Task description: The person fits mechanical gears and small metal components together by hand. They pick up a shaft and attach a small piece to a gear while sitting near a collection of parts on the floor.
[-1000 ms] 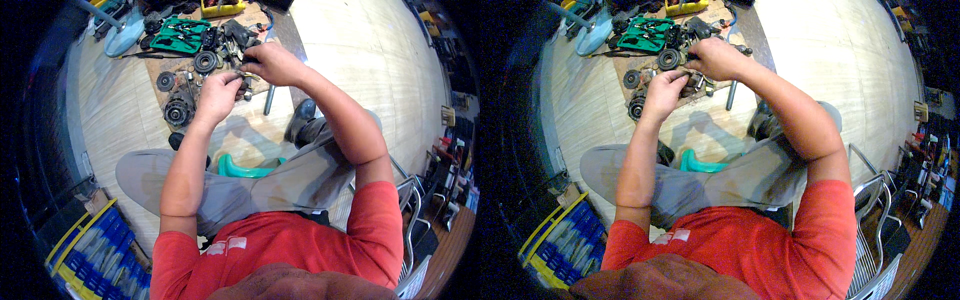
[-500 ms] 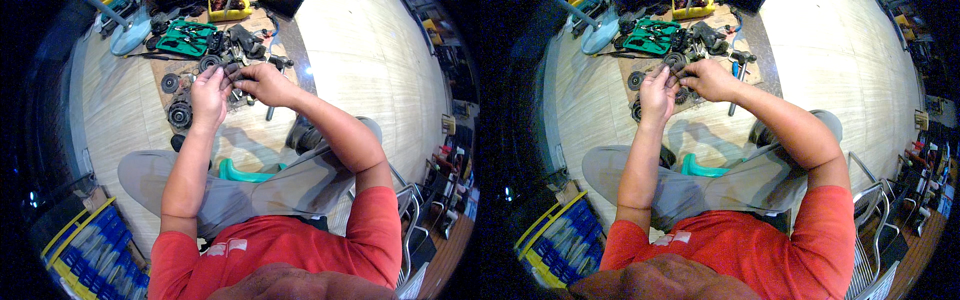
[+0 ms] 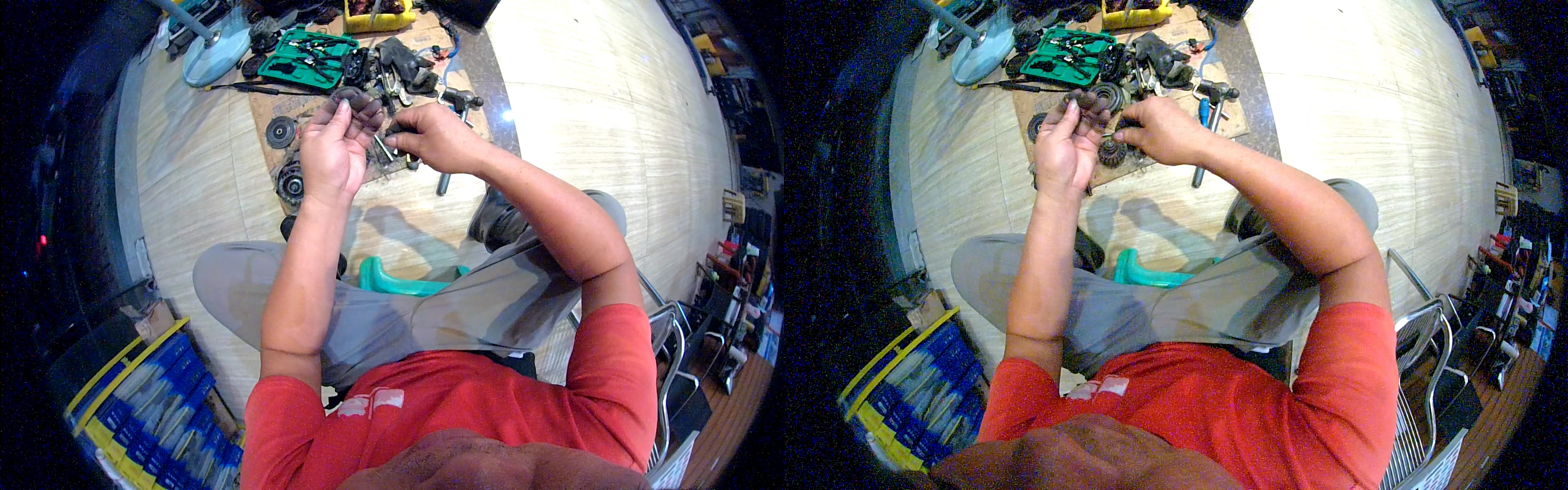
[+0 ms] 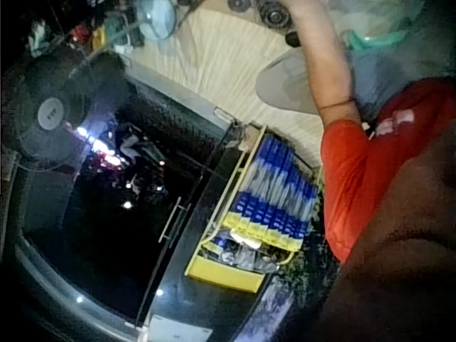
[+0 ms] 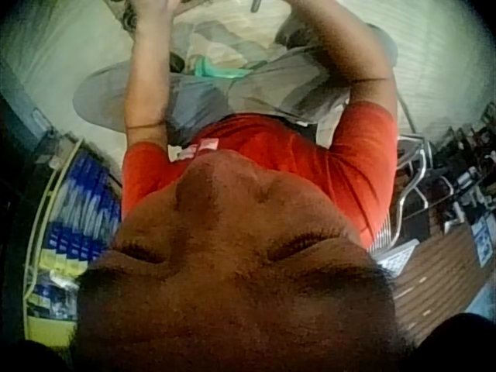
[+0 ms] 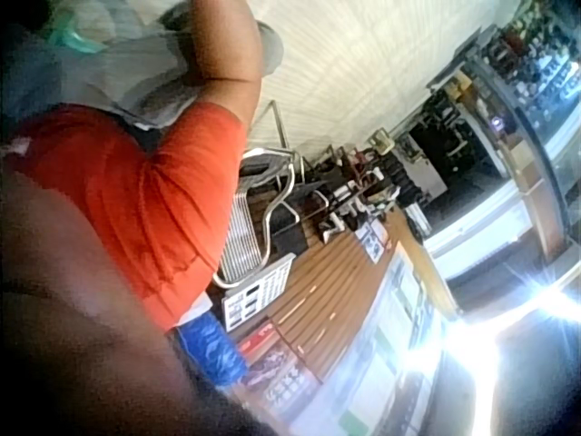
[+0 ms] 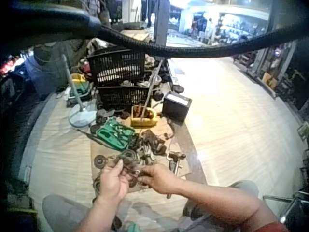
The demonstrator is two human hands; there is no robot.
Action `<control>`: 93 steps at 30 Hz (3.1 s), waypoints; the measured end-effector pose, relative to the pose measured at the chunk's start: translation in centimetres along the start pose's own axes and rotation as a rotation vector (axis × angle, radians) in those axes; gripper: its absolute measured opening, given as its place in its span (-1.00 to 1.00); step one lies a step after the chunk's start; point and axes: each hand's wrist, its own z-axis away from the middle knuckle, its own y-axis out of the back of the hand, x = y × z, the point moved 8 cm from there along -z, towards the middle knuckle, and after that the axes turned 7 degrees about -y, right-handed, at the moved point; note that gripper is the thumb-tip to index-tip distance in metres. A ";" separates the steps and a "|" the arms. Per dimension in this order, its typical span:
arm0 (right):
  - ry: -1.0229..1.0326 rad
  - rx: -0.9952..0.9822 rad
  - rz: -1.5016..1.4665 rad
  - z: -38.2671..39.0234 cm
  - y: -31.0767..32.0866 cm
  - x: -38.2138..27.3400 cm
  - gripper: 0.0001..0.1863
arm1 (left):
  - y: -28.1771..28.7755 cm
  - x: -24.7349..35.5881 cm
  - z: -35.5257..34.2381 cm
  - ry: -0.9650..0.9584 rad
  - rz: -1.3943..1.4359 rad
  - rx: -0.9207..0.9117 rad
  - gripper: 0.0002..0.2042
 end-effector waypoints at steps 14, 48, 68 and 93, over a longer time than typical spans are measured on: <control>0.061 -0.168 0.007 0.3 3.9 -0.5 -0.83 | -0.5 4.5 -0.9 -0.016 0.164 -0.196 -0.80; -0.021 0.072 0.129 -0.1 3.4 1.2 -0.77 | -2.2 -2.5 1.7 0.133 -1.093 -0.085 -0.74; 0.049 0.000 0.082 0.2 -0.2 0.4 -0.77 | -0.4 -0.5 0.3 0.022 -0.089 -0.013 -0.82; -0.048 -0.101 -0.385 -0.2 3.3 1.6 -0.83 | -3.5 -2.0 2.2 0.264 -0.457 -0.267 -0.84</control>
